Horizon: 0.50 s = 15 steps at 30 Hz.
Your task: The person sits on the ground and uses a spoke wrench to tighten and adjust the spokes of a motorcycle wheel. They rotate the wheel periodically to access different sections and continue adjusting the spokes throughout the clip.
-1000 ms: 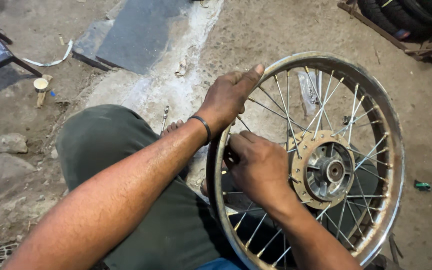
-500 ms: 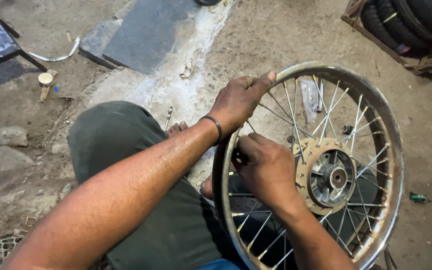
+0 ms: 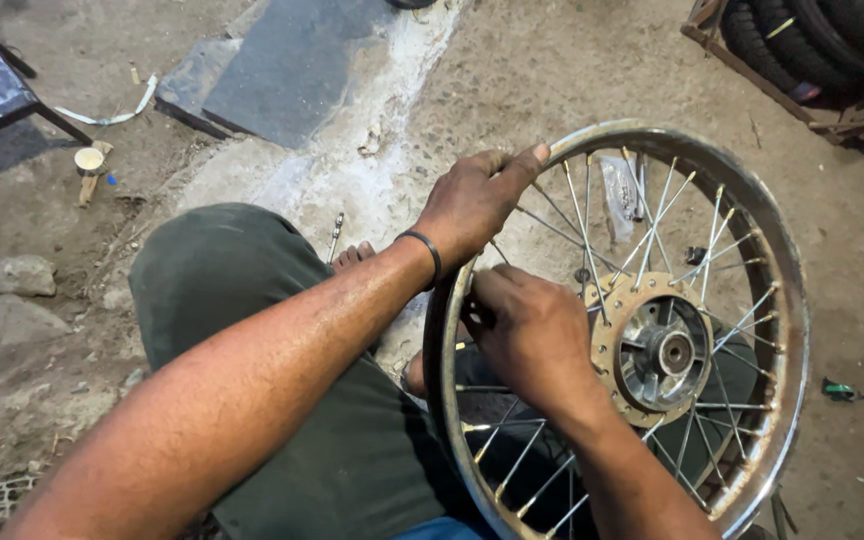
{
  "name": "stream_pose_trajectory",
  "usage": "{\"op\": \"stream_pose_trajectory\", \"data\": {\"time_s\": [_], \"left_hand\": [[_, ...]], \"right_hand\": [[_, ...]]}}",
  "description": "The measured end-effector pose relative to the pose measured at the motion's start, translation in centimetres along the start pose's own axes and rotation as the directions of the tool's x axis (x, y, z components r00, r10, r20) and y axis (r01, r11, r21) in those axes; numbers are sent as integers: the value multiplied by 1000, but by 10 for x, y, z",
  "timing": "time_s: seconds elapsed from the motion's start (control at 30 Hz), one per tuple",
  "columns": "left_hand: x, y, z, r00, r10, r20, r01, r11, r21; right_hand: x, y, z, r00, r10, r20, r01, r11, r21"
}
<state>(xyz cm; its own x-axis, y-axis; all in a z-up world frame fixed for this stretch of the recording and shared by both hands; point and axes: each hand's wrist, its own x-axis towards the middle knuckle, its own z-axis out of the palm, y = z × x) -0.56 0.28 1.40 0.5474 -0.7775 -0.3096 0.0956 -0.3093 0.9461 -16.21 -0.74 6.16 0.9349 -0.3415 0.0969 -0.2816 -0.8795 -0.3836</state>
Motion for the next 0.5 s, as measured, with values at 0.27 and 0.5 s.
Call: {"op": "stream_pose_trajectory", "data": {"time_s": [0.27, 0.5], "left_hand": [[-1, 1, 0, 1000, -16, 6, 16, 1000, 22], [-6, 4, -4, 998, -61, 29, 60, 998, 34]], "right_hand": [[-5, 7, 3, 1000, 4, 20, -5, 999, 50], [-26, 6, -40, 994, 85, 70, -100, 962, 256]]}}
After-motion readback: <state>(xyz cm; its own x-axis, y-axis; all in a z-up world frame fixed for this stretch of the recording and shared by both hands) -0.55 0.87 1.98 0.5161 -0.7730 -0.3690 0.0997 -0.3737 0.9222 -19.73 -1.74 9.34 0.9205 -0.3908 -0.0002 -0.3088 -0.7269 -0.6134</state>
